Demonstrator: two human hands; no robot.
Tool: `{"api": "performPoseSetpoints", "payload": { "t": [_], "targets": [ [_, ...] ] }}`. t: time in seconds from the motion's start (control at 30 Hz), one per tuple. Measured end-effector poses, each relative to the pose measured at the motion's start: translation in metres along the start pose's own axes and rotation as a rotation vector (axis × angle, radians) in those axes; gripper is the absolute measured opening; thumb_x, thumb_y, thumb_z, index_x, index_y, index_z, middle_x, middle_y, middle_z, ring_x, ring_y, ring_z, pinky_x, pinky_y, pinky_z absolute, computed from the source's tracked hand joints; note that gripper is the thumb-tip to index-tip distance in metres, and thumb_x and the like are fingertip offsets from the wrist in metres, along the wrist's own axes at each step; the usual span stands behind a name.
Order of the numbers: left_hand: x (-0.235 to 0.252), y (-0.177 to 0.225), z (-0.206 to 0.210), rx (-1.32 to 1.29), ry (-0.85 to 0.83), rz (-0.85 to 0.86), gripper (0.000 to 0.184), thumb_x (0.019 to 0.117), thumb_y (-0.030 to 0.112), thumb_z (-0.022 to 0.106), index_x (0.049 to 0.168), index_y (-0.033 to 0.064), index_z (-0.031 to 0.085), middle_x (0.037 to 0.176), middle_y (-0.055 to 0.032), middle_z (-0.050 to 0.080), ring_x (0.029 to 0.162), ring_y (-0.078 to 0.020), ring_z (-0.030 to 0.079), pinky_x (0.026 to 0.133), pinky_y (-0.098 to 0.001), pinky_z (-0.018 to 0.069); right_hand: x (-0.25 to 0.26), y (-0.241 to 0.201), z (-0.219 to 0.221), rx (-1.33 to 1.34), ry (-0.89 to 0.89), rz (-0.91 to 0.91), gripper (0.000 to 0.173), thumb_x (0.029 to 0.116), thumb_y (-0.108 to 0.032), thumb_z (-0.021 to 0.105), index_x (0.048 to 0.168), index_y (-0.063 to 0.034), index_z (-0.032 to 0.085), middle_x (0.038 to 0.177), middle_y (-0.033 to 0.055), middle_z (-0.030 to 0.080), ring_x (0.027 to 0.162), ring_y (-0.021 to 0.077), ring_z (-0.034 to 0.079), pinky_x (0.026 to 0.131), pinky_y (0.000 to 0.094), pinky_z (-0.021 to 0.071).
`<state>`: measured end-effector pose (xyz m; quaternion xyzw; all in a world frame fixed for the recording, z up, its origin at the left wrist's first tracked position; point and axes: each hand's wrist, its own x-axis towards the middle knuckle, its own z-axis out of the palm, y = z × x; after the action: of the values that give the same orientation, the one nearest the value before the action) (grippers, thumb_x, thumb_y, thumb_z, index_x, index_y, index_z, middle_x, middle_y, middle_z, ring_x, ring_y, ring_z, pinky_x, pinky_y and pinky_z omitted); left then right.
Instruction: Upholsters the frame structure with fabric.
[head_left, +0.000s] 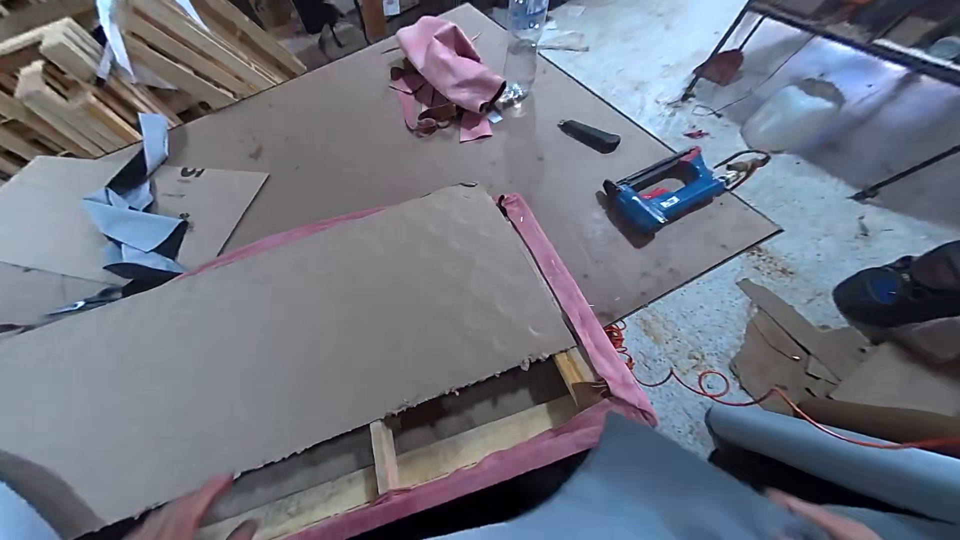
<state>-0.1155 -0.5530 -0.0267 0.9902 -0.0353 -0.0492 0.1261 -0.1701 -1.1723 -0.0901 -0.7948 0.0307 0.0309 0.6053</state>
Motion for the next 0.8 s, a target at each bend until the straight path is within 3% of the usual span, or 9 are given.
{"api": "performPoseSetpoints", "payload": {
  "t": [0.07, 0.13, 0.2, 0.27, 0.33, 0.47, 0.57, 0.67, 0.8],
  "targets": [
    [0.047, -0.023, 0.028, 0.171, 0.147, 0.339, 0.067, 0.0925, 0.046, 0.066, 0.146, 0.0064, 0.054, 0.143, -0.0263, 0.056, 0.133, -0.0459, 0.053, 0.109, -0.0657, 0.0389, -0.008, -0.006, -0.001, -0.119, 0.063, -0.055, 0.015, 0.0959, -0.032, 0.067, 0.106, -0.0209, 0.069, 0.086, -0.0145, 0.07, 0.08, -0.0044, 0.066, 0.073, 0.0198, 0.0586],
    [0.087, -0.052, 0.052, 0.229, 0.127, 0.519, 0.063, 0.0975, 0.051, 0.055, 0.15, 0.0166, 0.053, 0.154, -0.0205, 0.049, 0.143, -0.0434, 0.044, 0.112, -0.0679, 0.0338, -0.012, -0.022, 0.013, -0.125, 0.111, -0.071, 0.025, 0.0959, -0.032, 0.065, 0.12, -0.0243, 0.069, 0.097, -0.0104, 0.073, 0.087, 0.0022, 0.07, 0.077, 0.0253, 0.0612],
    [0.123, -0.043, 0.046, 0.033, 0.034, 0.553, 0.064, 0.0928, 0.045, 0.065, 0.144, 0.007, 0.059, 0.151, -0.028, 0.049, 0.143, -0.0491, 0.042, 0.112, -0.0698, 0.033, -0.013, -0.046, 0.036, -0.073, 0.179, -0.118, 0.023, 0.0982, -0.031, 0.064, 0.117, -0.0205, 0.072, 0.099, -0.0052, 0.074, 0.088, 0.0068, 0.071, 0.078, 0.0278, 0.0621],
    [0.15, 0.022, 0.033, -0.365, -0.042, 0.683, 0.057, 0.096, 0.04, 0.068, 0.135, -0.0003, 0.062, 0.142, -0.0282, 0.056, 0.139, -0.0397, 0.05, 0.113, -0.0562, 0.0407, -0.019, -0.063, 0.058, 0.009, 0.255, -0.197, 0.017, 0.0995, -0.029, 0.064, 0.106, -0.0176, 0.075, 0.094, -0.0048, 0.074, 0.085, 0.0045, 0.07, 0.075, 0.0246, 0.061],
    [0.159, 0.127, 0.038, -0.786, -0.239, 0.744, 0.054, 0.1035, 0.047, 0.055, 0.136, 0.0037, 0.06, 0.139, -0.0162, 0.062, 0.132, -0.024, 0.058, 0.109, -0.043, 0.0501, -0.023, -0.075, 0.072, 0.043, 0.305, -0.29, 0.014, 0.0993, -0.03, 0.066, 0.102, -0.0205, 0.075, 0.092, -0.009, 0.073, 0.085, -0.001, 0.068, 0.075, 0.0196, 0.0586],
    [0.168, 0.288, 0.08, -1.102, -1.017, 0.655, 0.078, 0.0977, 0.059, 0.05, 0.147, -0.001, 0.047, 0.139, -0.0141, 0.062, 0.126, -0.0228, 0.062, 0.104, -0.0443, 0.0526, -0.058, -0.1, 0.085, 0.006, 0.367, -0.405, 0.016, 0.0983, -0.034, 0.066, 0.109, -0.0246, 0.074, 0.095, -0.0124, 0.072, 0.088, -0.004, 0.066, 0.077, 0.0161, 0.0563],
    [0.152, 0.334, 0.075, -1.191, -1.359, 0.56, 0.054, 0.0997, 0.039, 0.061, 0.134, -0.0023, 0.055, 0.115, -0.0115, 0.07, 0.103, -0.0173, 0.069, 0.092, -0.0394, 0.0586, -0.088, -0.106, 0.08, -0.036, 0.418, -0.38, 0.021, 0.1009, -0.032, 0.063, 0.112, -0.0192, 0.075, 0.102, -0.0067, 0.074, 0.094, 0.0013, 0.068, 0.083, 0.0205, 0.0578],
    [0.138, 0.356, 0.066, -1.301, -1.248, 0.581, 0.018, 0.0978, 0.011, 0.066, 0.105, -0.0049, 0.069, 0.09, -0.0078, 0.073, 0.081, -0.0136, 0.07, 0.078, -0.0334, 0.0613, -0.116, -0.091, 0.08, -0.015, 0.495, -0.254, 0.025, 0.1022, -0.032, 0.061, 0.116, -0.0144, 0.073, 0.107, -0.0007, 0.073, 0.097, 0.0066, 0.069, 0.086, 0.0255, 0.0586],
    [0.126, 0.373, 0.058, -1.157, -0.987, 0.949, 0.017, 0.0984, 0.015, 0.066, 0.101, -0.0001, 0.075, 0.088, -0.0042, 0.073, 0.08, -0.011, 0.069, 0.075, -0.0298, 0.0594, -0.101, -0.083, 0.078, 0.07, 0.511, -0.05, 0.035, 0.1006, -0.032, 0.061, 0.123, -0.0064, 0.067, 0.109, 0.0032, 0.072, 0.098, 0.0096, 0.068, 0.087, 0.0306, 0.0582]
  ]
}}
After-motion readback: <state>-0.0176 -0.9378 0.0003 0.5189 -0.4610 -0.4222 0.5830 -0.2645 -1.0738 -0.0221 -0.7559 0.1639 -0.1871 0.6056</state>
